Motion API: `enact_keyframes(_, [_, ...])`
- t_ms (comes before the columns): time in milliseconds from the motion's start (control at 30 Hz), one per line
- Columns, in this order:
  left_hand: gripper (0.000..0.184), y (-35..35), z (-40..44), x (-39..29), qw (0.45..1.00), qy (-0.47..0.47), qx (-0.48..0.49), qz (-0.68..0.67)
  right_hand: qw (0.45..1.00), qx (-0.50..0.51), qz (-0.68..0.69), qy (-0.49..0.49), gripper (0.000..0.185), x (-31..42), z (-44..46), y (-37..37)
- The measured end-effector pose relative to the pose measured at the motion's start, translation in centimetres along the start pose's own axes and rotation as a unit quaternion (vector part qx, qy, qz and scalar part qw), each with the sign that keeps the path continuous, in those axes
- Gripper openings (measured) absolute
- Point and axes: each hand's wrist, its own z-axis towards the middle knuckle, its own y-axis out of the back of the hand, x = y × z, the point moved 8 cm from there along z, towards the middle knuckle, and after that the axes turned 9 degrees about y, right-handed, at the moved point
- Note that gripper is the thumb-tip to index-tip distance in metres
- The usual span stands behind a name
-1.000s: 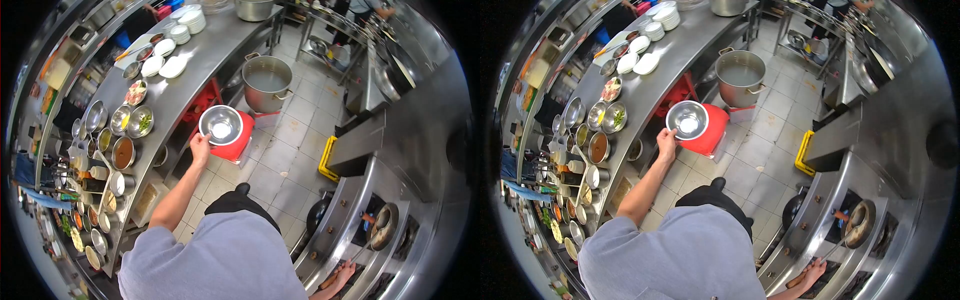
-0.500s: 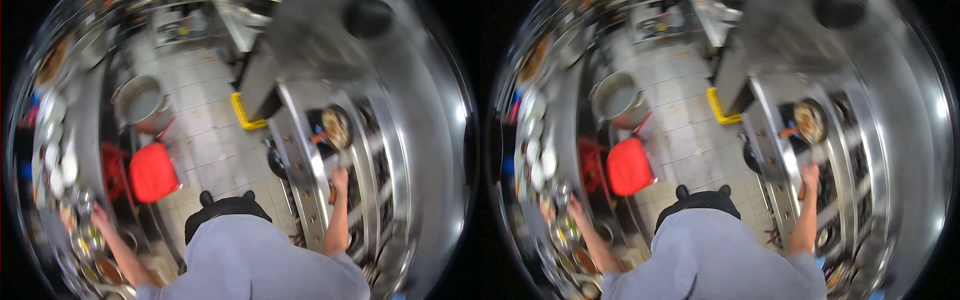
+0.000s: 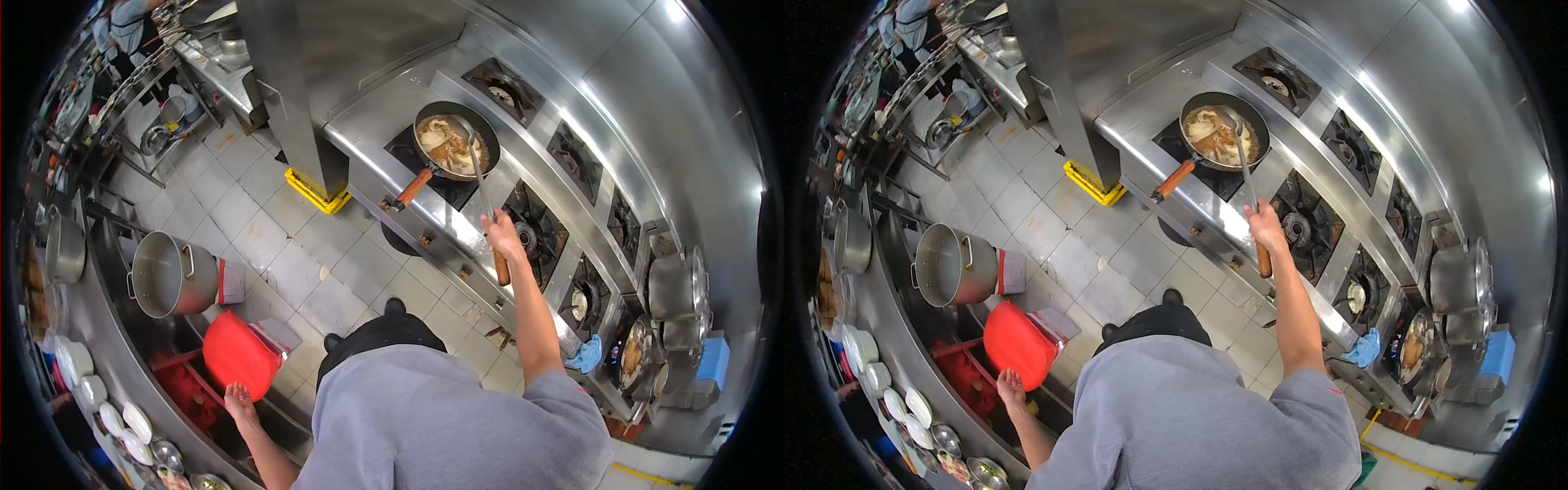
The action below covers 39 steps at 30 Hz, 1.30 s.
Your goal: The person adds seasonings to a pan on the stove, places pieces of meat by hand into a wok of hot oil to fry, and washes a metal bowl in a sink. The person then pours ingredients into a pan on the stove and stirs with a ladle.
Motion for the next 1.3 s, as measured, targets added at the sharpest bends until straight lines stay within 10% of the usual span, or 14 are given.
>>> enact_keyframes(167, [0.024,-6.5,-2.4,4.8,0.981,0.002,0.030,0.194,0.929,0.073,0.343,-0.120,0.024,-1.1,-0.2,-2.2])
enact_keyframes(267, [0.025,-11.2,-4.8,7.1,0.962,-0.013,0.069,0.263,0.571,0.210,0.771,-0.187,0.030,1.1,-1.4,-3.0])
enact_keyframes(367, [0.026,-15.9,-7.4,10.2,0.937,-0.013,0.092,0.336,0.551,0.222,0.784,-0.180,0.031,0.9,-2.6,-2.2])
enact_keyframes(600, [0.029,-23.0,-8.7,14.2,0.873,-0.017,0.162,0.460,0.820,0.148,0.541,-0.115,0.029,-0.5,-4.8,0.7])
enact_keyframes(833, [0.033,-25.0,-4.2,15.8,0.812,-0.007,0.190,0.551,0.955,0.067,0.279,-0.078,0.024,1.8,-6.7,3.4])
enact_keyframes(1300, [0.027,-31.8,9.4,7.6,0.721,0.000,0.232,0.653,0.986,0.030,-0.159,-0.050,0.037,6.0,-5.0,-2.9])
